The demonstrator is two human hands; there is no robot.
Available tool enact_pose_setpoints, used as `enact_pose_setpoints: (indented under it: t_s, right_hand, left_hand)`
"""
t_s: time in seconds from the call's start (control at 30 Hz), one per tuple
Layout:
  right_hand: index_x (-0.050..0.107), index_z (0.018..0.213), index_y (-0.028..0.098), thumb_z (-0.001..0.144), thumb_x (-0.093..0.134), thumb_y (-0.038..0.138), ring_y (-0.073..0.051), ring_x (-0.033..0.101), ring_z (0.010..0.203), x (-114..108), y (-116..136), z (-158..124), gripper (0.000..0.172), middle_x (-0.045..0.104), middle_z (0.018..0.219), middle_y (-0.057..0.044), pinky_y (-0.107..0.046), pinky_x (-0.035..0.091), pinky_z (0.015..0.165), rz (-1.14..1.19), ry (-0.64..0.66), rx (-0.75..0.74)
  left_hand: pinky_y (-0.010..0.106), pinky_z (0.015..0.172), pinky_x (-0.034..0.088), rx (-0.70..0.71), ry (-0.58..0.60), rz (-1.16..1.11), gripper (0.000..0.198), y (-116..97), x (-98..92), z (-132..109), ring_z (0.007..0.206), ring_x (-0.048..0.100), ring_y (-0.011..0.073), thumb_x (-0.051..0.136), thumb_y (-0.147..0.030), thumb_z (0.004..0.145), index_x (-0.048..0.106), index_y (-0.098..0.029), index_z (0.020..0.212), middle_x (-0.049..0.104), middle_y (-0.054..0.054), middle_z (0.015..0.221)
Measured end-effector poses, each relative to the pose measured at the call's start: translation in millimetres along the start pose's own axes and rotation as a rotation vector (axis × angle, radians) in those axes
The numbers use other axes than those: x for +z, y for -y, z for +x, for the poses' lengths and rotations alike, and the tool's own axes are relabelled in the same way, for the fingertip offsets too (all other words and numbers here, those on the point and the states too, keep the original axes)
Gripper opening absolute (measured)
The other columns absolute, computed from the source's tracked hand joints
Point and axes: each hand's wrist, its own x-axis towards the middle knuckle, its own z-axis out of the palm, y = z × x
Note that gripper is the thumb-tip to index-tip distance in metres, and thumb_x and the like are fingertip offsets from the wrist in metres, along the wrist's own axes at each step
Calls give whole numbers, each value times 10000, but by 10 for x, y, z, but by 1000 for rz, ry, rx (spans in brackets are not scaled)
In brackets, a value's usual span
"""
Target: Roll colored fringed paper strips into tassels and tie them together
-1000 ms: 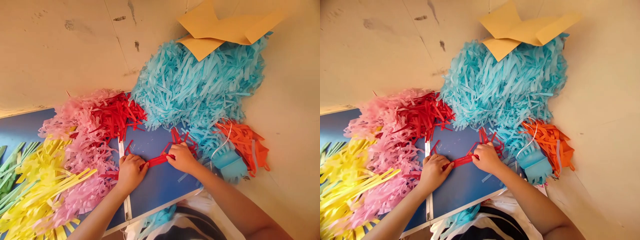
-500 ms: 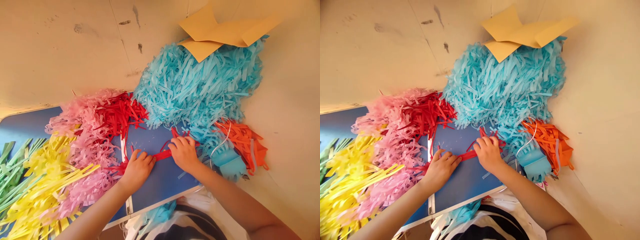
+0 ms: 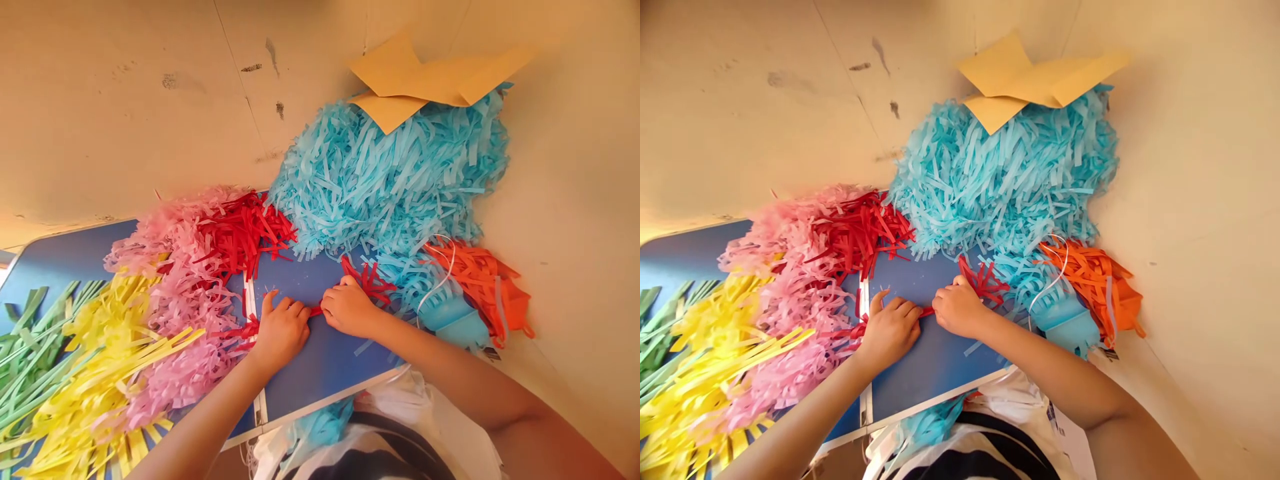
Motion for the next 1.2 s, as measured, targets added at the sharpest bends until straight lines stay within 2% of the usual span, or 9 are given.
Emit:
enact_pose_setpoints:
  t_s: [0.13, 0.23, 0.33, 0.5, 0.7, 0.87, 1.03, 1.13, 1.2]
  right_hand:
    - [675, 841, 159, 947, 552, 243, -207, 536, 821, 46, -14, -101, 183, 672, 833, -66, -383, 267, 766, -39, -45, -41]
    - [693, 835, 185, 995, 507, 222, -181, 541, 819, 124, -138, -228, 248, 693, 845, -41, -370, 258, 760, 34, -113, 10]
    - [716, 823, 219, 957, 612, 265, -171, 549, 853, 185, -256, -310, 176, 709, 873, -12, -357, 259, 775, 163, -161, 83]
    - [723, 722, 215, 816, 789, 260, -166, 541, 824, 187, -314, -304, 123, 692, 807, 7, -326, 295, 774, 345, -161, 240]
    - [714, 725, 212, 855, 739, 249, -171, 537, 823, 116, -312, -291, 137, 681, 805, -1, -330, 311, 777, 377, -141, 252]
    - [632, 616, 188, 813, 749, 184, -154, 512, 767, 91, -289, -237, 229, 618, 695, 23, -304, 302, 741, 357, -105, 333]
    - [636, 617, 189, 800, 739, 175, -165, 524, 790, 36, -277, -158, 210, 633, 717, 15, -300, 290, 721, 351, 5, 400]
    - [610, 590, 182, 777, 748, 155, -160, 521, 777, -14, -276, -119, 234, 635, 726, 16, -295, 285, 700, 340, 39, 417]
    - [624, 637, 186, 766, 758, 157, -161, 516, 766, -52, -267, -98, 188, 641, 744, 16, -298, 282, 691, 323, 55, 433]
  left_hand:
    - [568, 1060, 257, 2, -89, -36, 227, 76, 36, -139, 881, 653, 242, 502, -163, 938, 707, -245, 885, 755, 21, 845]
    - [541, 1060, 244, -50, -151, -129, 240, 152, 67, -272, 900, 672, 217, 504, -191, 958, 721, -292, 939, 776, -6, 917]
    - [514, 1033, 262, -151, -200, -252, 242, 204, 111, -351, 887, 682, 203, 514, -268, 967, 737, -302, 881, 779, -13, 918]
    - [498, 994, 285, -254, -215, -325, 237, 190, 145, -342, 872, 672, 216, 568, -346, 937, 746, -290, 789, 769, -1, 871]
    - [480, 959, 309, -319, -233, -324, 250, 142, 140, -295, 843, 649, 214, 566, -348, 933, 740, -276, 768, 754, 8, 838]
    - [477, 925, 336, -350, -156, -359, 251, 173, 165, -265, 893, 614, 240, 578, -363, 907, 728, -270, 729, 733, 25, 851]
    - [486, 906, 344, -361, -46, -391, 215, 236, 165, -213, 935, 584, 263, 624, -349, 862, 703, -265, 681, 713, 24, 867]
    - [496, 910, 358, -357, 26, -368, 230, 264, 145, -163, 937, 581, 268, 641, -346, 843, 666, -243, 640, 703, 29, 865]
    - [499, 902, 382, -361, 61, -329, 193, 266, 122, -136, 919, 584, 272, 661, -339, 831, 668, -238, 667, 694, 35, 842]
